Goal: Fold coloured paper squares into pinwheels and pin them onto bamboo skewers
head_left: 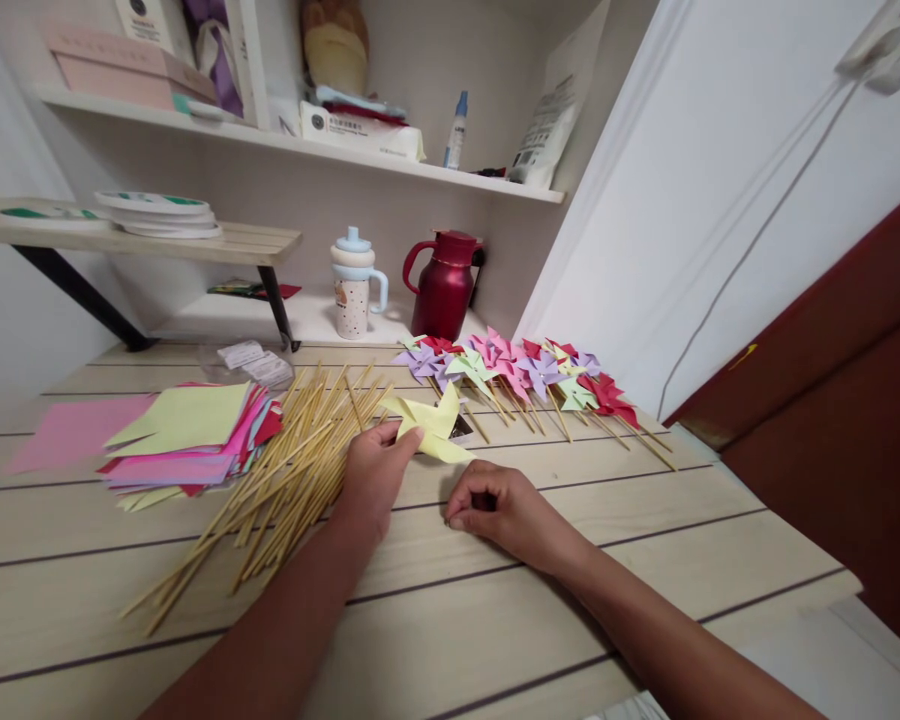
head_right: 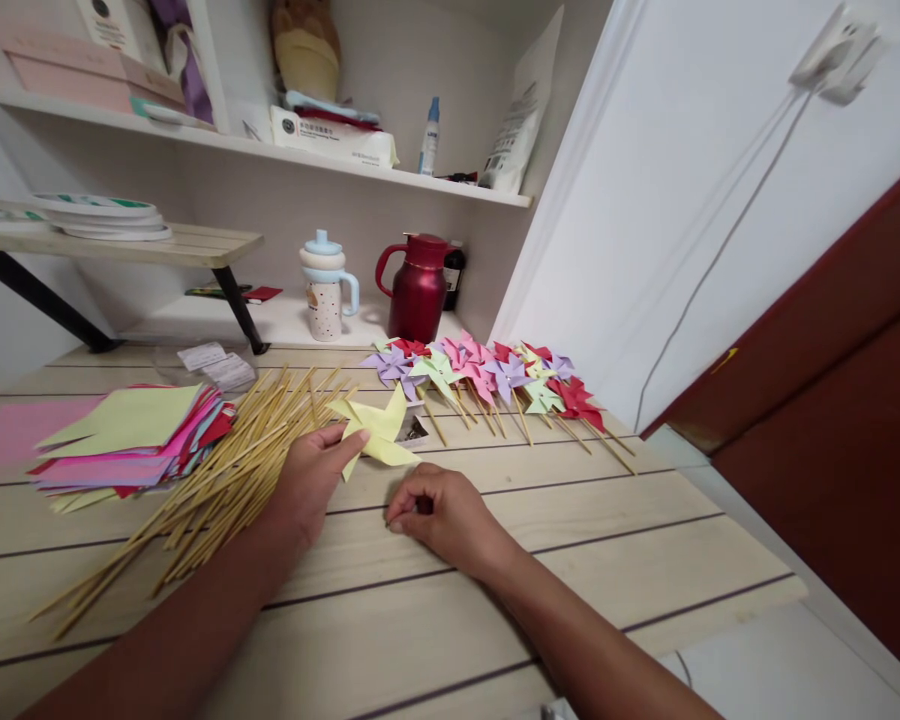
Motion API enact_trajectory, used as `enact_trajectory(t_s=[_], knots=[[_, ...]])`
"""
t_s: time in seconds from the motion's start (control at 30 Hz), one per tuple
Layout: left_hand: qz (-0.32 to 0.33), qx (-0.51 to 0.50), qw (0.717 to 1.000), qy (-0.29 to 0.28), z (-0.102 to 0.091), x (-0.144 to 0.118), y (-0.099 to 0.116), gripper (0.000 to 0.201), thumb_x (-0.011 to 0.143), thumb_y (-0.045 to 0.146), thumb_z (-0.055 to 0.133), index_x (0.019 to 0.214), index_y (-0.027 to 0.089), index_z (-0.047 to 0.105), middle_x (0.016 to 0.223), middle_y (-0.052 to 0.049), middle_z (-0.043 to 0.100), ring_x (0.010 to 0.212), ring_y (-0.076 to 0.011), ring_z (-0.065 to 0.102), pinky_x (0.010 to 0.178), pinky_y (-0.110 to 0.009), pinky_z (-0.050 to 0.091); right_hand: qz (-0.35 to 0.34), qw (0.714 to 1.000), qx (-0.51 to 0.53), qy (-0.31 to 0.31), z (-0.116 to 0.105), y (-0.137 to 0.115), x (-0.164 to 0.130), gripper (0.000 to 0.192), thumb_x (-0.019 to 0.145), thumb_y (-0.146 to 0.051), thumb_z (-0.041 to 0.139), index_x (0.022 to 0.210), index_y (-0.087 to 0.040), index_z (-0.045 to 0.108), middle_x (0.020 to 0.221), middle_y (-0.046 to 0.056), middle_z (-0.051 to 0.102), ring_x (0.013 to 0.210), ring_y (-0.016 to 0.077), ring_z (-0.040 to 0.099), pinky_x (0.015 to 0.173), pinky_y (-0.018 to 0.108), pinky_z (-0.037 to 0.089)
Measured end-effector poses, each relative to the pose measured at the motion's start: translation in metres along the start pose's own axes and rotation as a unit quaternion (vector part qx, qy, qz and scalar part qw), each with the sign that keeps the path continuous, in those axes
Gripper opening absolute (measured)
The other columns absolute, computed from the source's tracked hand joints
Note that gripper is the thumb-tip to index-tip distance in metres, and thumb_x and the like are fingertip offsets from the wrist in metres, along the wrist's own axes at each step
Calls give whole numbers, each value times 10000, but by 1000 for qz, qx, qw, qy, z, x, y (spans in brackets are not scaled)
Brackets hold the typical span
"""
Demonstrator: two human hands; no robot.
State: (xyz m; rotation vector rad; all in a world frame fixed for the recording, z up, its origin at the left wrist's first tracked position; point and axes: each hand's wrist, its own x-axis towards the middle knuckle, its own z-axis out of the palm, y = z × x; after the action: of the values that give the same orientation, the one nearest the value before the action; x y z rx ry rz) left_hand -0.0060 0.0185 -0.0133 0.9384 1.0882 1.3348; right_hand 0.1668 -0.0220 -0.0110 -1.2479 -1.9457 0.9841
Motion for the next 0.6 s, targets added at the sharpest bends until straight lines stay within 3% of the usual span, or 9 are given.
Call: enact_trajectory(t_s=[0.3, 0.6], knots=[[3, 4, 1000, -18, -1, -1, 5, 322, 648, 351, 766, 867, 116, 742, 712, -33, 723, 711, -193, 641, 668, -273, 469, -4, 999, 50, 4, -6, -5, -5, 80, 767, -151, 689, 707, -191, 725, 762, 18, 588, 696, 148, 556, 652, 262, 448], [43, 14, 999, 7, 1, 0, 6, 283, 682, 352, 738, 874, 145, 740, 839, -42, 746, 753, -197, 655, 690, -278, 486, 43, 974, 196, 104, -21, -14, 7, 128, 702, -291, 750, 709, -182, 684, 686, -5, 586, 649, 142, 492, 608, 262, 365]])
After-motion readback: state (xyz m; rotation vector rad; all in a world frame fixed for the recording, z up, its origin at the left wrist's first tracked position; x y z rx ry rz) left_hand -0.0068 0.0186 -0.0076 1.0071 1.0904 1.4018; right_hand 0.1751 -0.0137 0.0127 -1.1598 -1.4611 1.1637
